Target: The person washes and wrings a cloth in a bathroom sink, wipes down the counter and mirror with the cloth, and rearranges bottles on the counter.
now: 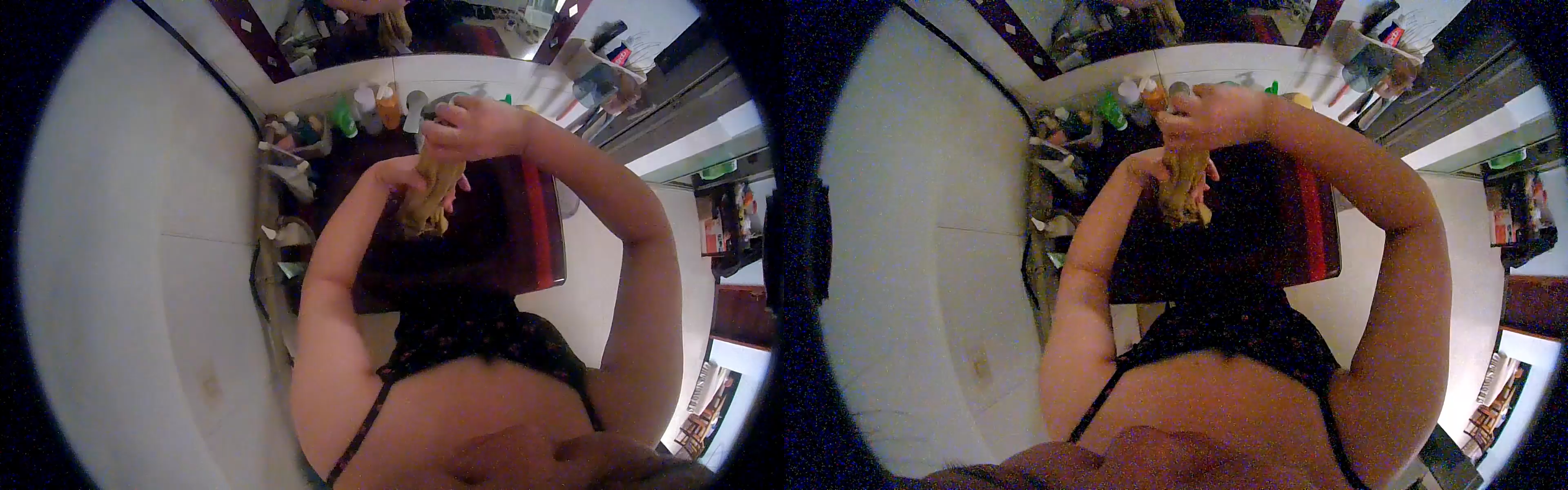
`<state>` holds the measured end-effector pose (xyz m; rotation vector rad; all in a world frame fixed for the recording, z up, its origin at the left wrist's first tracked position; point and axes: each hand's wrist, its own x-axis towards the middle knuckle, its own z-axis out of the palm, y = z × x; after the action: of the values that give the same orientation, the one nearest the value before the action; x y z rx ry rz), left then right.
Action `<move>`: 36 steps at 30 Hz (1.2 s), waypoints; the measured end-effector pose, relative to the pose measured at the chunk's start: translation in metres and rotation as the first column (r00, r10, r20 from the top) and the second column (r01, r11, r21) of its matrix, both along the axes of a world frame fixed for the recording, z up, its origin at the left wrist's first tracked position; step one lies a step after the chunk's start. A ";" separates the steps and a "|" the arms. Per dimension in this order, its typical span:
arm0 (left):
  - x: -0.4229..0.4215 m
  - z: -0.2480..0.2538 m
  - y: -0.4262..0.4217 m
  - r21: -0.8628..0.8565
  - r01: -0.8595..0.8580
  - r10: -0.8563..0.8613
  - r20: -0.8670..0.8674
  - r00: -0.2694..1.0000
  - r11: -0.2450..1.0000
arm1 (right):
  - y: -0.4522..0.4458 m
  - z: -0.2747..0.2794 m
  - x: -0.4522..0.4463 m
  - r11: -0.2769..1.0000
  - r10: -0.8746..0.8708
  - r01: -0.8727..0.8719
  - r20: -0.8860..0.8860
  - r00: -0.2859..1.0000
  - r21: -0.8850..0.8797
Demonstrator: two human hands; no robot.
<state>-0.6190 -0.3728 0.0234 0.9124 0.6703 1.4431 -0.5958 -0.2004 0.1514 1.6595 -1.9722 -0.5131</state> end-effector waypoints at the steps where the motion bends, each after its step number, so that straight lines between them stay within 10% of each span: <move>1: 0.001 0.003 -0.003 -0.048 -0.129 0.122 -0.124 0.985 0.990 | 0.000 0.000 0.003 0.998 -0.055 0.055 0.009 0.998 0.025; 3: 0.004 0.010 -0.006 -0.084 -0.261 0.233 -0.255 0.938 0.962 | 0.007 -0.003 0.006 0.974 -0.228 0.223 0.148 0.962 0.046; 7: 0.026 0.027 -0.005 -0.037 -0.696 0.398 -0.798 0.453 0.717 | 0.019 -0.024 0.023 0.770 -0.600 0.631 0.445 0.664 0.096; 11: 0.042 0.054 0.004 0.083 -0.810 0.028 -0.996 -0.082 0.580 | 0.025 -0.052 0.029 0.687 -0.616 0.692 0.681 0.395 0.220; 15: 0.036 0.024 0.009 0.268 -0.773 0.048 -0.954 -0.295 0.575 | 0.019 -0.103 0.039 0.696 -0.008 0.702 0.976 0.217 -0.150; 17: 0.032 -0.004 0.011 0.352 -0.752 0.024 -0.912 -0.409 0.557 | 0.001 -0.108 0.059 0.362 0.249 0.901 0.907 -0.339 0.238; 20: 0.030 -0.044 0.013 0.470 -0.702 0.087 -0.857 -0.508 0.534 | -0.019 -0.147 0.082 0.156 0.717 0.904 0.583 -0.381 0.399; 27: 0.064 -0.053 0.012 0.428 -0.896 0.383 -0.852 -0.357 0.116 | -0.012 -0.121 0.080 0.301 0.829 0.876 0.352 -0.435 0.376; 28: 0.067 -0.068 0.011 0.227 -0.970 0.529 -0.836 -0.147 0.089 | -0.012 -0.101 0.079 0.305 0.885 0.878 0.229 -0.404 0.369; 30: 0.065 -0.094 0.017 0.020 -0.980 0.848 -0.506 0.159 0.196 | -0.004 -0.094 0.076 0.473 0.880 0.875 -0.095 -0.465 0.101; 34: 0.062 -0.061 0.016 -0.063 -0.779 0.773 -0.092 0.627 0.624 | -0.005 -0.030 0.085 0.490 0.853 0.872 0.208 -0.479 -0.002; 35: 0.058 -0.051 0.015 -0.055 -0.780 0.775 -0.092 0.626 0.623 | 0.007 -0.022 0.083 0.554 0.585 0.783 0.801 -0.124 -0.284; 36: 0.052 -0.040 0.014 -0.101 -0.645 0.640 -0.078 0.764 0.757 | 0.017 -0.018 0.080 0.729 0.131 0.558 0.881 0.454 -0.396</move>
<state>-0.5668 -0.3587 -0.0169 0.6287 1.1703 1.9679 -0.5157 -0.1830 0.1335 1.2020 -2.6237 1.1628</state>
